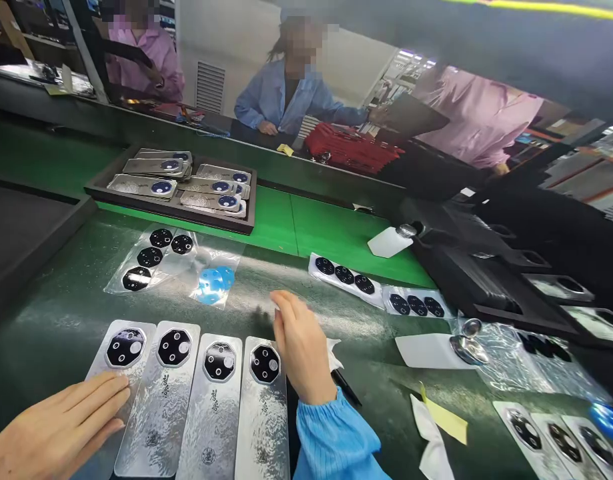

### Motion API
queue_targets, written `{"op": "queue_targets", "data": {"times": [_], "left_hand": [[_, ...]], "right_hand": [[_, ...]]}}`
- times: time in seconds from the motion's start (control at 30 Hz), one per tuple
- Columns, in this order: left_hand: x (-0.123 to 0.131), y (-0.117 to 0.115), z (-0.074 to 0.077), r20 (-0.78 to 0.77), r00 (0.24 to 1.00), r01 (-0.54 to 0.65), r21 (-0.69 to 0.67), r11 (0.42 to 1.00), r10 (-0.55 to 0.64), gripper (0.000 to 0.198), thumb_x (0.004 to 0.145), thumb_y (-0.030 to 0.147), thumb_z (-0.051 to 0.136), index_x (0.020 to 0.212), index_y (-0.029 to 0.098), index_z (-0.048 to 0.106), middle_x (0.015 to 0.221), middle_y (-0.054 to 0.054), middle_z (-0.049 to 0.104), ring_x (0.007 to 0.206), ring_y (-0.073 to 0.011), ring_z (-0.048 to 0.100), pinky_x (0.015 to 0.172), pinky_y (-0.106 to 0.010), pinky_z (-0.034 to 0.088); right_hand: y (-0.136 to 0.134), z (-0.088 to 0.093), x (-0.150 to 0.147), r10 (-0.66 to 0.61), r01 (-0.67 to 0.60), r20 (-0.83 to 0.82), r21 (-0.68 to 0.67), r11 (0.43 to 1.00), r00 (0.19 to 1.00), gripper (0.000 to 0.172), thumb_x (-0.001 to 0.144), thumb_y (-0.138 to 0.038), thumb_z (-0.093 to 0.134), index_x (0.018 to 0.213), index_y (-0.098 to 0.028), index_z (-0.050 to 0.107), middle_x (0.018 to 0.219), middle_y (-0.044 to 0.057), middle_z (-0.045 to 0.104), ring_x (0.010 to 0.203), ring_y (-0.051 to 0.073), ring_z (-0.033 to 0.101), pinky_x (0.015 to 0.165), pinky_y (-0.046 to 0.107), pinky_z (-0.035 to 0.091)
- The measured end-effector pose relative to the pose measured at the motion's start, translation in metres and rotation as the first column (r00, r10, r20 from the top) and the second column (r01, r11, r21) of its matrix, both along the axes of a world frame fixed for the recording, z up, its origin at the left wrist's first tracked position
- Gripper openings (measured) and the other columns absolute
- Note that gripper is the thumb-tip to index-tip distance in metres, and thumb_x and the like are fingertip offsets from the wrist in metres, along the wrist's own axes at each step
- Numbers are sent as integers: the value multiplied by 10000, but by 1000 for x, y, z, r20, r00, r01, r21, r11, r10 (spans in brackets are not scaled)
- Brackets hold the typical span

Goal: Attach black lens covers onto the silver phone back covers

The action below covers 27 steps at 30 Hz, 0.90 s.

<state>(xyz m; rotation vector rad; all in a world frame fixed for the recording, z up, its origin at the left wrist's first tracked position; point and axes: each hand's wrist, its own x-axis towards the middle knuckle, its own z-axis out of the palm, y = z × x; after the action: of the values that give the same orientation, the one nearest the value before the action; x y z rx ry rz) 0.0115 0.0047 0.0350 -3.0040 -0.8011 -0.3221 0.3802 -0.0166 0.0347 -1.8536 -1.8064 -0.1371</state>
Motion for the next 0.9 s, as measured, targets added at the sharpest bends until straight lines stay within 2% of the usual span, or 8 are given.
{"op": "queue_targets", "data": {"times": [0.07, 0.13, 0.2, 0.27, 0.43, 0.67, 0.9], "left_hand": [[16, -5, 10, 29, 999, 29, 36, 999, -31, 322, 1031, 206, 390, 1254, 168, 620, 1247, -64, 672, 1141, -224, 633, 1042, -390, 471], [36, -12, 16, 108, 990, 80, 54, 995, -86, 326, 1028, 171, 371, 1236, 141, 620, 1248, -72, 669, 1151, -221, 623, 1020, -371, 482], [55, -19, 16, 152, 976, 150, 40, 988, -154, 302, 1020, 150, 374, 1173, 129, 634, 1254, -75, 665, 1165, -217, 609, 998, -347, 491], [72, -25, 13, 128, 974, 190, -10, 982, -187, 285, 1006, 122, 372, 1129, 124, 629, 1275, -88, 649, 1165, -222, 600, 992, -357, 487], [90, -31, 1, 94, 987, 136, -35, 990, -132, 195, 964, 105, 437, 1062, 125, 604, 1267, -107, 635, 1108, -240, 586, 973, -403, 451], [89, -33, 0, 122, 988, 103, -31, 994, -99, 164, 933, 75, 471, 1028, 121, 597, 1224, -94, 642, 1081, -240, 563, 975, -397, 410], [89, -33, -2, 128, 987, 105, -45, 993, -98, 154, 928, 69, 476, 1015, 120, 592, 1204, -99, 641, 1045, -236, 567, 937, -394, 421]], "right_hand": [[-13, 2, -15, 131, -128, -53, 54, 990, 990, 308, 942, -81, 407, 1188, -206, 546, 1095, 95, 659, 1023, 236, 618, 864, 382, 513], [-24, 1, -30, 259, -255, -77, 65, 965, 963, 329, 902, -40, 431, 1141, -213, 578, 999, 70, 666, 911, 207, 617, 773, 335, 508], [-32, -3, -42, 351, -348, -65, 56, 936, 934, 337, 864, -16, 435, 1089, -205, 601, 940, 64, 660, 831, 196, 604, 702, 317, 487], [-34, -6, -50, 402, -400, -50, 47, 915, 914, 345, 839, 0, 430, 1064, -194, 606, 906, 60, 656, 805, 196, 595, 679, 318, 469], [-31, -9, -54, 420, -419, -14, 27, 908, 908, 369, 830, 8, 426, 1084, -192, 605, 879, 50, 656, 814, 199, 586, 684, 326, 449], [-29, -7, -56, 457, -458, 16, 44, 888, 889, 342, 871, 17, 406, 1075, -188, 590, 867, 34, 673, 804, 188, 577, 665, 326, 409], [-27, -7, -57, 489, -490, 24, 57, 870, 872, 330, 911, 7, 401, 1120, -191, 561, 889, 22, 704, 827, 184, 584, 672, 329, 395]]}}
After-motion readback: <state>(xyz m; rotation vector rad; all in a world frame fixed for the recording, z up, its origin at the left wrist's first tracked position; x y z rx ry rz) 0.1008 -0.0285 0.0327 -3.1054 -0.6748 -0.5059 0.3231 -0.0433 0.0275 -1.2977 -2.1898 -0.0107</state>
